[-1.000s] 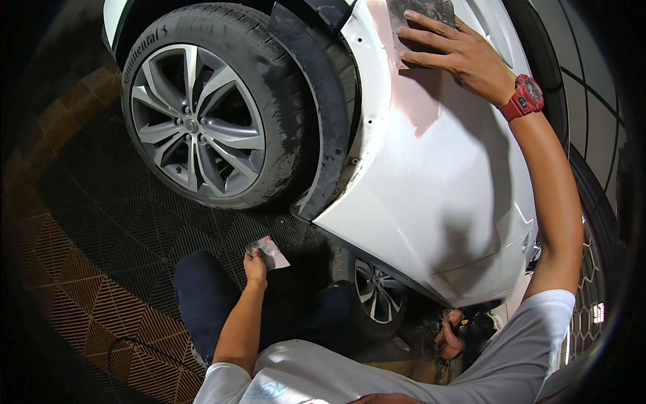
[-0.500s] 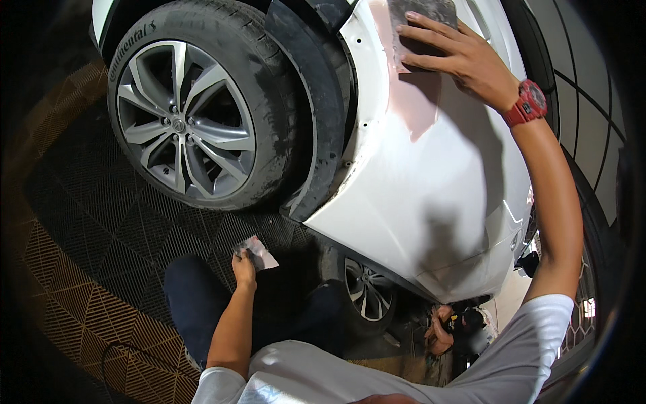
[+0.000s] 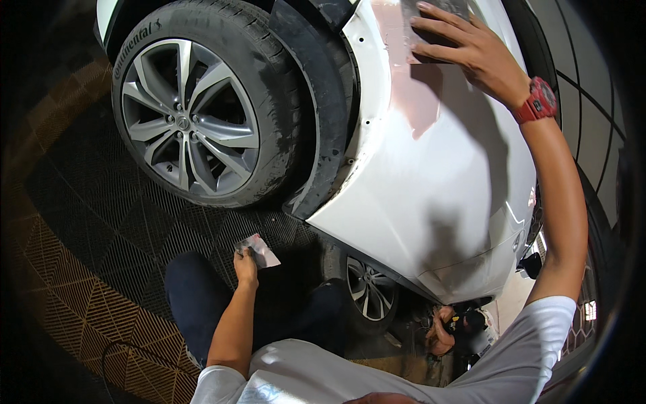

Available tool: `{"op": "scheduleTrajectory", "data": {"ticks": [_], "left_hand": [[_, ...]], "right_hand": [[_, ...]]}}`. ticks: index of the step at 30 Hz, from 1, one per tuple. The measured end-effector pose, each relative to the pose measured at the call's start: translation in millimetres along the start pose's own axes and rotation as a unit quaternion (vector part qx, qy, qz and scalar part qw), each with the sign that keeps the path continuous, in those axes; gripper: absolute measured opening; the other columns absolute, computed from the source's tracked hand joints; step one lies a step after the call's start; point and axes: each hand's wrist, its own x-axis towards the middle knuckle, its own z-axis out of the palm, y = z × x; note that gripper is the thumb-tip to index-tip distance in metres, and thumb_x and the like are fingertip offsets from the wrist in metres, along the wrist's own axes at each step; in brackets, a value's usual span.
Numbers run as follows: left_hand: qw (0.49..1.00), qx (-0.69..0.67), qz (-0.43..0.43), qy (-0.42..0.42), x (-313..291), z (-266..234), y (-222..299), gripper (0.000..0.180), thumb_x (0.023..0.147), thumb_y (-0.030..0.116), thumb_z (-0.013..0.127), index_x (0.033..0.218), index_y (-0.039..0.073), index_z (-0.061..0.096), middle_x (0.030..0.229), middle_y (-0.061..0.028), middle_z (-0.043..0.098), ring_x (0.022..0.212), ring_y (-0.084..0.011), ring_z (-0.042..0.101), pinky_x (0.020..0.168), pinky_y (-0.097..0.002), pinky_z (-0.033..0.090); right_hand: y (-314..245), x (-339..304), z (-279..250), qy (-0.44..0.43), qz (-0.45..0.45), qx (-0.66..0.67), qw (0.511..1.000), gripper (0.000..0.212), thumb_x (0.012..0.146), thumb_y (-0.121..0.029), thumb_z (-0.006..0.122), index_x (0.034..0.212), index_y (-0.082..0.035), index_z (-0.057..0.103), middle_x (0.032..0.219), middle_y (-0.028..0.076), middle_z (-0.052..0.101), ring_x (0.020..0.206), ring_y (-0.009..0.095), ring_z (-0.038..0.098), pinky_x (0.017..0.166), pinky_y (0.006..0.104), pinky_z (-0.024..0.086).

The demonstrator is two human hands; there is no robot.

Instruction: The person sits on the floor and sands the front bumper of a white car using a sanding block. They move along the side of the vehicle, sanding the area around the front wheel arch and the lower bumper section.

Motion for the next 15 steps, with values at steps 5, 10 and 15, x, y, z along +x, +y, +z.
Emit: {"op": "scheduleTrajectory", "data": {"ticks": [5,10,15], "left_hand": [[0.999,0.035,0.002,-0.01,-14,6,5,0.039,0.11,0.024,0.046,0.139,-0.003,0.052,0.128,-0.0147,0.064,0.116,-0.0248,0.062,0.101,-0.0353,0.048],[0.999,0.047,0.016,0.008,-12,0,1,0.039,0.11,0.024,0.047,0.136,-0.004,0.054,0.127,-0.0156,0.065,0.114,-0.0247,0.063,0.099,-0.0355,0.048],[0.999,0.023,0.024,0.001,-11,2,-2,0.039,0.109,0.022,0.048,0.138,-0.005,0.053,0.13,-0.016,0.064,0.117,-0.0256,0.062,0.102,-0.036,0.047]], "right_hand": [[-2,16,5,-0.004,-0.017,0.037,0.999,0.037,0.092,-0.01,0.058,0.125,-0.025,0.066,0.146,0.005,0.058,0.142,0.028,0.049,0.099,0.0428,0.048],[2,20,24,0.018,-0.036,0.05,0.998,0.038,0.09,-0.01,0.06,0.125,-0.024,0.066,0.146,0.006,0.057,0.142,0.029,0.049,0.1,0.0438,0.048],[13,-19,48,0.007,0.039,-0.006,0.999,0.064,0.082,0.016,0.06,0.129,-0.027,0.068,0.153,-0.004,0.052,0.149,0.021,0.039,0.122,0.0421,0.038]]}}
